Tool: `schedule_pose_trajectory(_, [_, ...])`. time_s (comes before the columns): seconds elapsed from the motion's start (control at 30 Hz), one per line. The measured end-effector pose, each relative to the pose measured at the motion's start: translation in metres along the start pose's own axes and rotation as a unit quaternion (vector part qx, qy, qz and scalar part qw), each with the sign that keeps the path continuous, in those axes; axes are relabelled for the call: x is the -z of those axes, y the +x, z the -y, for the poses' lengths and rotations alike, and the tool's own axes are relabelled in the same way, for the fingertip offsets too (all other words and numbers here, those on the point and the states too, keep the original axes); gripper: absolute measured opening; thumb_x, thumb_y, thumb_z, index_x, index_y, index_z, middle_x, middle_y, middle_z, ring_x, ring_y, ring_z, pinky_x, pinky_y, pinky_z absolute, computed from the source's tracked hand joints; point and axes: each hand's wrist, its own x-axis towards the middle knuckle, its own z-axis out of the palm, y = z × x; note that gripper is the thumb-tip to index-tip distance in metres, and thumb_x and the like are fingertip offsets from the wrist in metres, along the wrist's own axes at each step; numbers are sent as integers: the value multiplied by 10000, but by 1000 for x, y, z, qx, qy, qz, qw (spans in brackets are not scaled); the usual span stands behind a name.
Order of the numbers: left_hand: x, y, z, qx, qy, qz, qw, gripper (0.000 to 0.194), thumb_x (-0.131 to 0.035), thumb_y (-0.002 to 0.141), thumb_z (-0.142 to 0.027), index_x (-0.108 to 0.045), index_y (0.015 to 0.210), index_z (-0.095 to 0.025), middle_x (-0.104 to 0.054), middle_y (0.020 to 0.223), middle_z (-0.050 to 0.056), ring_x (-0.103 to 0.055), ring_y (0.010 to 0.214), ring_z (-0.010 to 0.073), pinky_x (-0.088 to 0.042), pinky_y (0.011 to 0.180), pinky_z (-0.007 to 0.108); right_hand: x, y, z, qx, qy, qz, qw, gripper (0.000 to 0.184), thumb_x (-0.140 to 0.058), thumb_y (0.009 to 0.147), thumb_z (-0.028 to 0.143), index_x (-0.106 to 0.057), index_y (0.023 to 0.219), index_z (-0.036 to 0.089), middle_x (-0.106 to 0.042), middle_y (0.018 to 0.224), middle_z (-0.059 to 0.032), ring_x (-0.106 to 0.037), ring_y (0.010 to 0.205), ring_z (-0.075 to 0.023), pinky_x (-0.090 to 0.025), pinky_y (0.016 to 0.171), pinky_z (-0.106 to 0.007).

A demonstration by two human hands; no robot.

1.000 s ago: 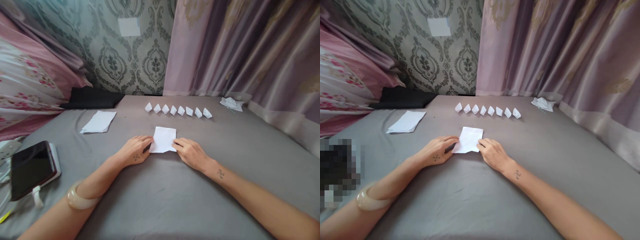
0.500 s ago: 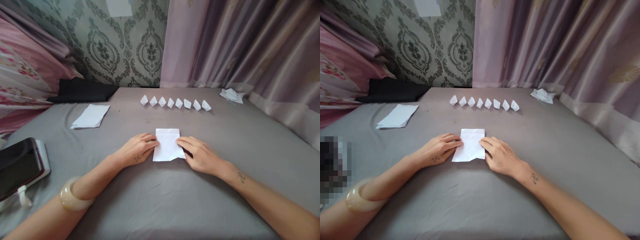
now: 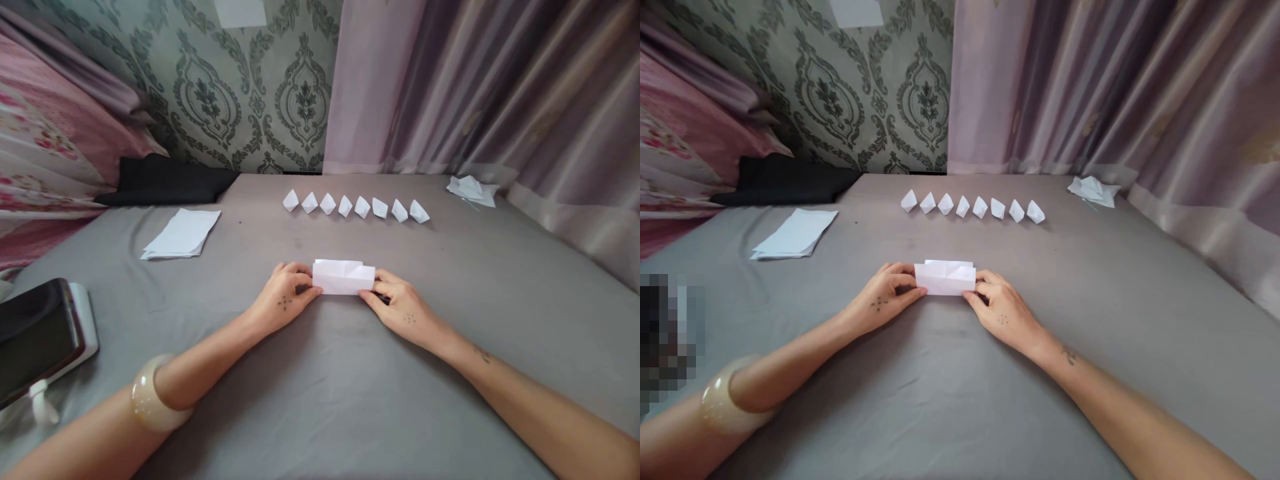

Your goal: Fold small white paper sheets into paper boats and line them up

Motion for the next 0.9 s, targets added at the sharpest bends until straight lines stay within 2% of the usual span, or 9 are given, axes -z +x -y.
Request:
schedule_pose_trajectory(0.13, [-2, 6, -7, 62, -7, -18, 998, 318, -563, 831, -415, -694, 653, -186, -623, 970, 87, -525, 960, 254, -450, 873, 460, -3, 6, 2, -69, 11, -26, 997, 286, -483, 893, 324, -693, 739, 206, -630, 1059, -49, -624, 784, -135, -500, 716, -288])
schedule_pose_trajectory(0.37, [-12, 11, -8, 76, 16, -49, 996, 337, -566, 825, -389, -635, 586, -162, -588, 912, 105, -501, 923, 255, -449, 834, 452, -15, 11, -1, -101, -48, -72, 991, 302, -519, 857, 332, -544, 589, 193, -594, 927, -51, -583, 668, -135, -479, 684, -315])
schedule_pose_trajectory(0.53, [-16, 11, -4, 71, 20, -60, 995, 326, -575, 825, -382, -626, 592, -160, -572, 909, 100, -484, 917, 244, -438, 855, 438, -19, 11, -1, -106, -74, -71, 989, 295, -516, 857, 320, -455, 594, 200, -556, 887, -40, -566, 656, -137, -471, 687, -320])
schedule_pose_trajectory(0.77, [-18, 9, 2, 34, 36, -70, 996, 332, -562, 836, -399, -594, 599, -169, -555, 889, 86, -478, 876, 231, -456, 803, 414, -16, 11, 5, -113, -105, -55, 987, 262, -516, 860, 308, -417, 641, 207, -536, 884, -27, -559, 648, -131, -470, 651, -299])
schedule_pose_trajectory(0.83, [-18, 8, 3, 26, 62, -69, 995, 285, -559, 842, -391, -592, 667, -167, -554, 878, 85, -477, 857, 227, -461, 779, 399, -17, 10, 5, -116, -116, -56, 985, 212, -526, 856, 306, -444, 686, 208, -541, 884, -28, -568, 655, -139, -478, 648, -306])
schedule_pose_trajectory(0.9, [-17, 7, 1, 2, 99, -74, 992, 217, -555, 851, -366, -600, 822, -156, -568, 911, 95, -480, 862, 232, -460, 783, 402, -18, 10, 5, -114, -131, -67, 983, 128, -538, 849, 308, -496, 787, 204, -554, 907, -43, -583, 679, -162, -492, 643, -325])
